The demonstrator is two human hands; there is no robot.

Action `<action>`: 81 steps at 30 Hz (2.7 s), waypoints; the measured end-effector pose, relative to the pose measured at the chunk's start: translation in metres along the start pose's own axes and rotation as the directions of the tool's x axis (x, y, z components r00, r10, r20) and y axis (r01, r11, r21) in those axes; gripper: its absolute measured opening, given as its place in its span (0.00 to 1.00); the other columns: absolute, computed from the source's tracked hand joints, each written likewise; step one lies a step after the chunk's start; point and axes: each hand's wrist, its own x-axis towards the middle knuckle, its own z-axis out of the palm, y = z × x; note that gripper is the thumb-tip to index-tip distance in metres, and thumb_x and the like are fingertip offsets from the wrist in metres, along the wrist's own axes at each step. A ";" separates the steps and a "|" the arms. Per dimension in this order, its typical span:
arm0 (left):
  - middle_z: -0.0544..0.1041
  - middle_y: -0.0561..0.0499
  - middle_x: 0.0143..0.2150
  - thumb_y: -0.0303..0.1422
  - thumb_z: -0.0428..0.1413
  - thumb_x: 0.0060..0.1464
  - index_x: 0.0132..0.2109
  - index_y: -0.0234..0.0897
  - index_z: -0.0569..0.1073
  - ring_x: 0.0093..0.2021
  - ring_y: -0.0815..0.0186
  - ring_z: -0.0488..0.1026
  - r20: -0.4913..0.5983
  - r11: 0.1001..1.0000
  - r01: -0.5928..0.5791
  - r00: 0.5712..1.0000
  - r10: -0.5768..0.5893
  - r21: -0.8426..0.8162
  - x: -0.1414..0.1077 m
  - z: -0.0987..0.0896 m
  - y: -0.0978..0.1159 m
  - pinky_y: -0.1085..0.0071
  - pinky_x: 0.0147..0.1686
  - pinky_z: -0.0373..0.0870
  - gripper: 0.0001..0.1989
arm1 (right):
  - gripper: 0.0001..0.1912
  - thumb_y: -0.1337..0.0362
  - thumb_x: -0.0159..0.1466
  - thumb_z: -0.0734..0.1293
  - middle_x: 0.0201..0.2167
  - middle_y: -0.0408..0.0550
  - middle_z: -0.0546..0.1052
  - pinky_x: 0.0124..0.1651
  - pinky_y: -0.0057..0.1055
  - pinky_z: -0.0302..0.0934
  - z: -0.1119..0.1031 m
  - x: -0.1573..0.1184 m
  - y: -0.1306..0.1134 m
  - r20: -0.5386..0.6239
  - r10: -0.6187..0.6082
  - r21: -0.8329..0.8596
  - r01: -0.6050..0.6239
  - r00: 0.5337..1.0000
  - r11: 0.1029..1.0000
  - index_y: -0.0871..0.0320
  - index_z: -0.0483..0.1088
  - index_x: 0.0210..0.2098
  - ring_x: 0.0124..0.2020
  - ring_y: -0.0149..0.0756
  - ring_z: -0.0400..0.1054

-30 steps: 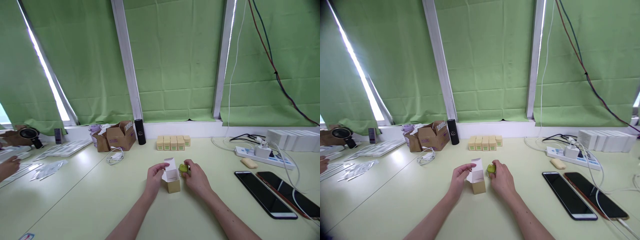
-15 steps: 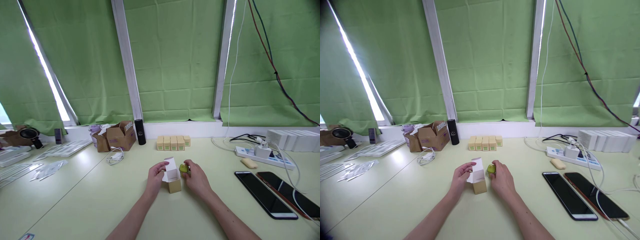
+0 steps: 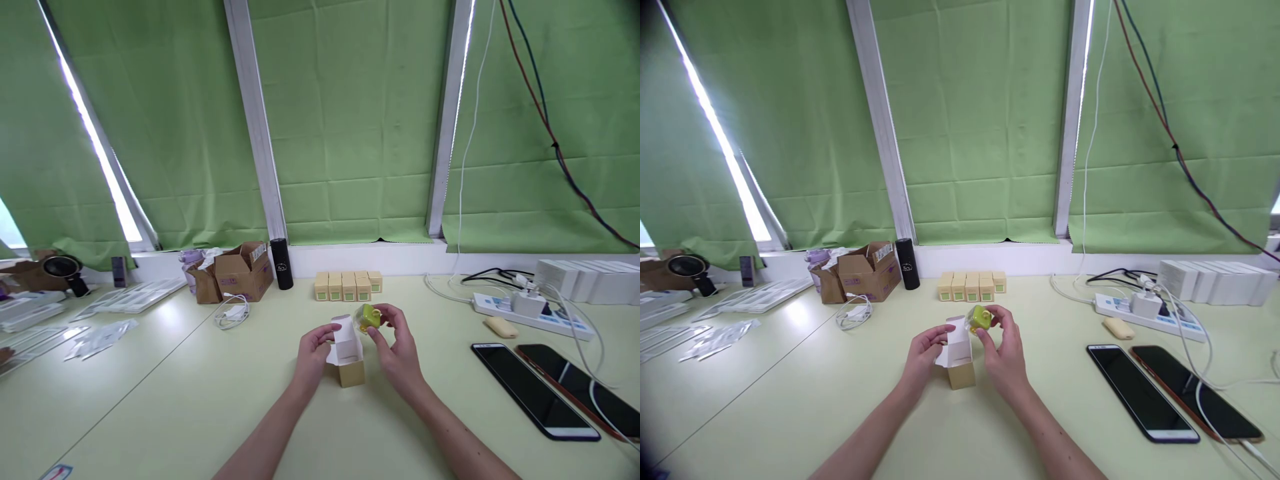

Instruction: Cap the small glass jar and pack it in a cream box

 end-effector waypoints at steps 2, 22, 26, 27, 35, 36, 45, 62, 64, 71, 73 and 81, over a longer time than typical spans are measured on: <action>0.84 0.43 0.40 0.27 0.53 0.40 0.46 0.31 0.81 0.39 0.59 0.79 0.015 1.000 -0.008 1.000 0.008 -0.009 0.000 0.000 0.000 0.69 0.36 0.71 0.24 | 0.20 0.55 0.67 0.64 0.55 0.53 0.73 0.57 0.46 0.64 0.004 -0.007 -0.006 0.024 -0.028 0.071 0.026 0.999 0.997 0.51 0.64 0.57 0.54 0.46 0.67; 0.84 0.44 0.41 0.29 0.53 0.42 0.46 0.34 0.81 0.41 0.58 0.79 0.064 1.000 0.018 0.998 -0.017 -0.013 -0.003 0.003 0.008 0.65 0.42 0.71 0.23 | 0.20 0.56 0.68 0.63 0.57 0.52 0.72 0.53 0.45 0.68 0.000 -0.006 0.002 0.213 -0.009 0.038 0.001 0.977 0.999 0.50 0.61 0.58 0.46 0.42 0.70; 0.84 0.45 0.39 0.29 0.53 0.40 0.45 0.34 0.82 0.40 0.59 0.78 0.056 0.997 0.054 0.997 -0.051 -0.048 -0.003 0.004 0.010 0.67 0.40 0.70 0.24 | 0.18 0.56 0.68 0.62 0.56 0.52 0.72 0.47 0.40 0.69 0.000 -0.005 0.006 0.220 0.021 0.053 -0.034 0.975 0.998 0.50 0.61 0.57 0.42 0.40 0.71; 0.84 0.45 0.39 0.29 0.53 0.40 0.45 0.34 0.82 0.39 0.59 0.78 0.053 0.996 0.060 0.997 -0.057 -0.060 -0.003 0.004 0.010 0.67 0.39 0.70 0.24 | 0.18 0.57 0.68 0.62 0.56 0.51 0.72 0.46 0.40 0.69 0.000 -0.004 0.006 0.225 0.020 0.051 -0.032 0.974 0.998 0.50 0.61 0.56 0.42 0.40 0.71; 0.84 0.45 0.39 0.28 0.54 0.39 0.44 0.34 0.82 0.39 0.60 0.77 0.048 0.993 0.072 0.997 -0.068 -0.098 -0.002 0.003 0.009 0.68 0.39 0.69 0.23 | 0.15 0.66 0.64 0.64 0.43 0.46 0.77 0.49 0.42 0.63 -0.004 -0.009 -0.006 0.351 -0.137 -0.134 0.195 0.926 0.972 0.50 0.67 0.51 0.43 0.43 0.68; 0.84 0.45 0.39 0.28 0.54 0.39 0.45 0.34 0.82 0.38 0.60 0.77 0.049 0.991 0.084 0.996 -0.079 -0.102 -0.002 0.003 0.009 0.68 0.38 0.69 0.23 | 0.15 0.67 0.64 0.64 0.41 0.46 0.77 0.49 0.42 0.63 -0.004 -0.010 -0.007 0.365 -0.146 -0.149 0.213 0.919 0.966 0.50 0.67 0.50 0.42 0.43 0.68; 0.82 0.46 0.38 0.28 0.55 0.40 0.44 0.33 0.83 0.39 0.61 0.74 0.018 0.993 0.077 0.997 -0.076 -0.086 -0.004 0.005 0.012 0.69 0.40 0.68 0.22 | 0.17 0.73 0.57 0.65 0.40 0.45 0.76 0.42 0.39 0.61 -0.004 -0.012 -0.009 0.474 -0.217 -0.131 0.313 0.853 0.941 0.51 0.66 0.44 0.39 0.42 0.65; 0.82 0.46 0.38 0.29 0.56 0.40 0.44 0.33 0.83 0.42 0.60 0.74 0.001 0.996 0.077 0.997 -0.077 -0.054 -0.005 0.006 0.013 0.69 0.43 0.68 0.21 | 0.08 0.70 0.69 0.60 0.41 0.48 0.79 0.42 0.39 0.62 0.007 -0.014 0.001 0.415 -0.273 -0.136 0.355 0.868 0.925 0.52 0.68 0.39 0.41 0.42 0.65; 0.82 0.45 0.38 0.29 0.56 0.41 0.44 0.33 0.83 0.42 0.60 0.75 0.002 0.996 0.074 0.997 -0.074 -0.046 -0.004 0.006 0.012 0.69 0.43 0.68 0.21 | 0.08 0.70 0.68 0.61 0.42 0.48 0.79 0.44 0.40 0.63 0.009 -0.014 0.003 0.402 -0.269 -0.123 0.342 0.875 0.931 0.52 0.69 0.38 0.42 0.42 0.66; 0.83 0.44 0.40 0.29 0.55 0.42 0.46 0.32 0.81 0.38 0.59 0.77 0.023 0.993 0.102 0.995 -0.100 -0.063 -0.004 0.005 0.010 0.68 0.39 0.69 0.23 | 0.08 0.67 0.66 0.63 0.47 0.51 0.74 0.44 0.37 0.67 0.011 -0.014 0.002 0.381 -0.113 -0.045 0.140 0.918 0.989 0.53 0.74 0.35 0.47 0.43 0.70; 0.83 0.43 0.40 0.29 0.55 0.42 0.47 0.32 0.81 0.37 0.59 0.77 0.028 0.992 0.104 0.994 -0.103 -0.065 -0.005 0.006 0.011 0.68 0.38 0.70 0.23 | 0.08 0.66 0.65 0.64 0.46 0.51 0.73 0.42 0.36 0.68 0.012 -0.014 0.000 0.381 -0.063 -0.030 0.080 0.922 0.996 0.53 0.75 0.33 0.45 0.42 0.70; 0.84 0.44 0.38 0.28 0.55 0.41 0.46 0.32 0.81 0.36 0.61 0.77 0.031 0.992 0.103 0.994 -0.101 -0.072 -0.005 0.007 0.014 0.69 0.36 0.70 0.23 | 0.08 0.66 0.63 0.65 0.43 0.50 0.72 0.44 0.35 0.68 0.014 -0.011 0.002 0.356 -0.007 -0.009 0.011 0.935 1.000 0.54 0.77 0.29 0.42 0.39 0.71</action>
